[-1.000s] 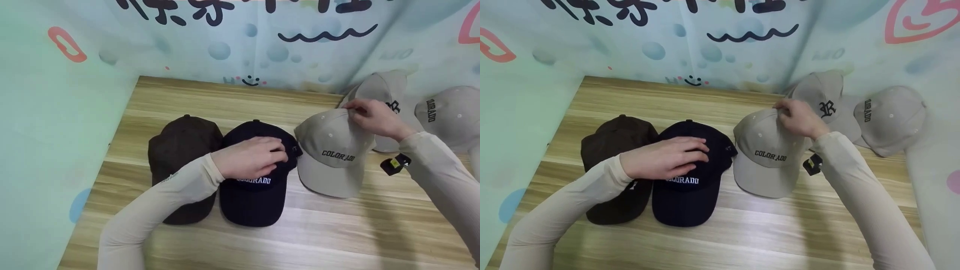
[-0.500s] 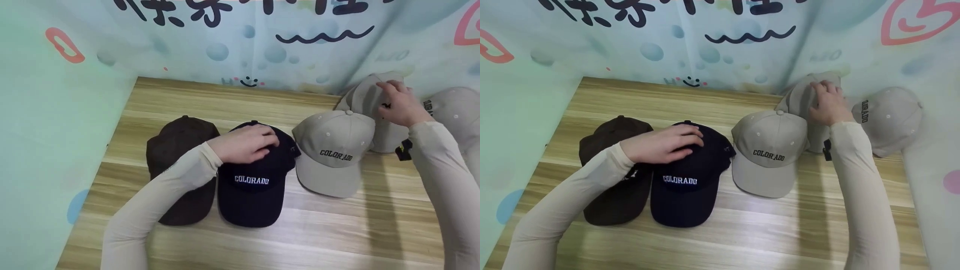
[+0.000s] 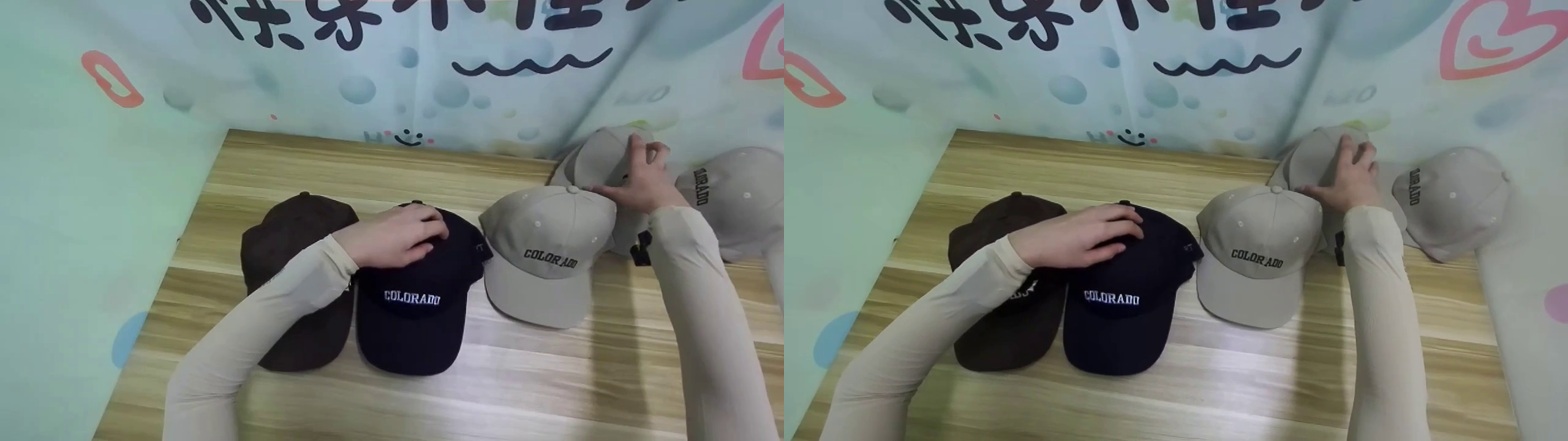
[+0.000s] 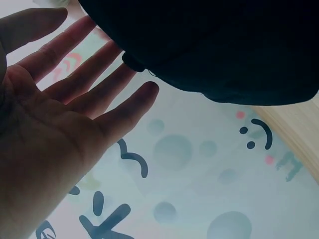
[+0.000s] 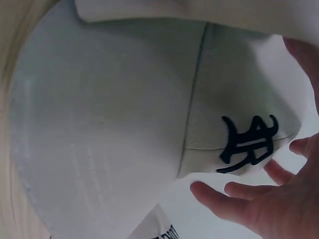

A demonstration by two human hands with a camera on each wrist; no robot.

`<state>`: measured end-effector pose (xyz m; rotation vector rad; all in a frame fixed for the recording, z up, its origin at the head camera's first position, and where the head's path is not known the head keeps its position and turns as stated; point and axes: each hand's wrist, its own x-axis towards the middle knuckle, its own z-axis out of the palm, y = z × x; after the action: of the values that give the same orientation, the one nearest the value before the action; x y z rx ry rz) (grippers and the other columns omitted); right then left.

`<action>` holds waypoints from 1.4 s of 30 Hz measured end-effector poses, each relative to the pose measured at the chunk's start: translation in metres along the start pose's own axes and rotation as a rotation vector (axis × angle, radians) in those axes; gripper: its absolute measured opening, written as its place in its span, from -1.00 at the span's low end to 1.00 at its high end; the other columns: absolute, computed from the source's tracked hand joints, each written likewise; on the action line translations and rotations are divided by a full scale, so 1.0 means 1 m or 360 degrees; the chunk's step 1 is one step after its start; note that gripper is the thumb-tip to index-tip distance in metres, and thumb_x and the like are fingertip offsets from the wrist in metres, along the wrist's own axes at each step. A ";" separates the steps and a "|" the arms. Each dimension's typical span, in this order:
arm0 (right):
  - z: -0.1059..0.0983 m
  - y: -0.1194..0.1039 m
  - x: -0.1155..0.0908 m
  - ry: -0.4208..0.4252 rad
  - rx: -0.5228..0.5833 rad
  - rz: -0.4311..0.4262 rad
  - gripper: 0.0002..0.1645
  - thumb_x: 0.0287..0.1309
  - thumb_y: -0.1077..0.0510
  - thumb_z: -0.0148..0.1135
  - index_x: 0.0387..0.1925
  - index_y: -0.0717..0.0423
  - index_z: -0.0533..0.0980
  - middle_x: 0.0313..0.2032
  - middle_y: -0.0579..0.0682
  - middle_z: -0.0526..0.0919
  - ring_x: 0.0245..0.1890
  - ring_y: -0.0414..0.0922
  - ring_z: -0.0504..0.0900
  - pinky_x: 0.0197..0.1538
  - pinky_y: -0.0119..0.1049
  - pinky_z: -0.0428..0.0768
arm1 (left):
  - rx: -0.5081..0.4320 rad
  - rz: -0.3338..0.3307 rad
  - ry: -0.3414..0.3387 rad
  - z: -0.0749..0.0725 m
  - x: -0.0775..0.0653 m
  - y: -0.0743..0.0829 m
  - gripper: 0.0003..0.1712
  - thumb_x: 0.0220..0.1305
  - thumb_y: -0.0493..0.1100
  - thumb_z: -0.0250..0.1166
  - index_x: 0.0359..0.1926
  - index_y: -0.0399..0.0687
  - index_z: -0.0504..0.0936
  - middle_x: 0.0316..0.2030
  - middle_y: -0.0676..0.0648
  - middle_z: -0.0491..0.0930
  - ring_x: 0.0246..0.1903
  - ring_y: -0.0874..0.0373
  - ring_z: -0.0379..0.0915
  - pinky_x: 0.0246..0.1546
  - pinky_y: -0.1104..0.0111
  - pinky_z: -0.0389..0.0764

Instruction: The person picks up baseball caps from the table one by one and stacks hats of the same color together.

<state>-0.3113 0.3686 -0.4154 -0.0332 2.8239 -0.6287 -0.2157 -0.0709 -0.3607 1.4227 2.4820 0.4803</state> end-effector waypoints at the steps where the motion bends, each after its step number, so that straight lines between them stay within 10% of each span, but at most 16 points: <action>1: 0.000 0.002 0.000 -0.0004 -0.0005 0.0005 0.42 0.11 -0.24 0.29 0.45 0.12 -0.56 0.33 0.50 -0.56 0.13 0.68 0.02 0.04 0.46 0.19 | 0.0001 -0.0002 0.0000 0.000 0.000 0.000 -0.72 0.38 -0.27 0.10 0.06 -0.21 0.55 0.12 -0.20 0.45 0.14 -0.07 0.35 0.18 0.18 0.30; 9: 0.006 0.013 0.002 0.0004 -0.0043 -0.0067 0.30 0.02 0.03 0.35 0.44 0.29 -0.37 0.35 0.39 -0.70 0.27 0.57 -0.49 0.12 0.52 -0.05 | 0.0013 0.0000 -0.0003 0.000 -0.001 0.003 -0.71 0.39 -0.26 0.10 0.08 -0.19 0.55 0.12 -0.19 0.45 0.13 -0.08 0.34 0.17 0.16 0.30; 13: 0.008 0.014 0.005 -0.0007 -0.0053 -0.0106 0.28 -0.02 -0.01 0.35 0.39 0.41 -0.30 0.36 0.49 -0.54 0.26 0.62 -0.32 0.22 0.42 -0.09 | 0.0019 -0.0007 0.0005 0.000 -0.002 0.004 -0.71 0.38 -0.25 0.10 0.07 -0.18 0.55 0.12 -0.18 0.45 0.13 -0.08 0.34 0.18 0.15 0.30; 19: 0.005 0.013 0.003 -0.0052 -0.0088 -0.0001 0.45 0.06 -0.21 0.32 0.44 0.06 -0.59 0.34 0.50 -0.62 0.01 0.73 0.12 0.02 0.45 0.20 | 0.0009 -0.0002 0.0035 0.002 -0.003 0.002 -0.73 0.38 -0.26 0.11 0.05 -0.18 0.56 0.10 -0.17 0.46 0.13 -0.07 0.34 0.17 0.14 0.32; 23: 0.005 0.012 0.001 -0.0038 -0.0125 -0.0011 0.44 0.04 -0.21 0.32 0.46 -0.02 -0.58 0.37 0.55 -0.37 0.08 0.72 0.03 0.04 0.54 0.05 | 0.0014 -0.0007 0.0035 0.002 -0.004 0.002 -0.73 0.38 -0.26 0.11 0.05 -0.19 0.56 0.10 -0.18 0.46 0.13 -0.08 0.34 0.16 0.13 0.32; 30: -0.006 -0.002 0.006 0.0024 -0.0244 -0.0055 0.50 -0.12 -0.41 0.38 0.49 0.11 -0.35 0.40 0.32 -0.66 0.33 0.52 -0.35 0.01 0.62 -0.14 | 0.0043 -0.0002 0.0024 0.002 -0.003 0.004 -0.72 0.37 -0.25 0.11 0.05 -0.17 0.56 0.10 -0.18 0.46 0.12 -0.10 0.35 0.14 0.10 0.33; 42: -0.025 -0.028 0.032 -0.0146 -0.0560 -0.0265 0.45 -0.17 -0.47 0.36 0.52 0.03 -0.20 0.39 0.42 -0.02 0.37 0.43 -0.27 0.12 0.53 -0.32 | 0.0079 0.0037 0.0034 0.000 0.002 0.010 -0.72 0.36 -0.26 0.13 0.05 -0.16 0.57 0.07 -0.19 0.48 0.06 -0.11 0.38 0.08 0.10 0.37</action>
<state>-0.3495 0.3508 -0.3895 -0.3536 2.8229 -0.1496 -0.2087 -0.0645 -0.3564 1.4741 2.5134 0.4439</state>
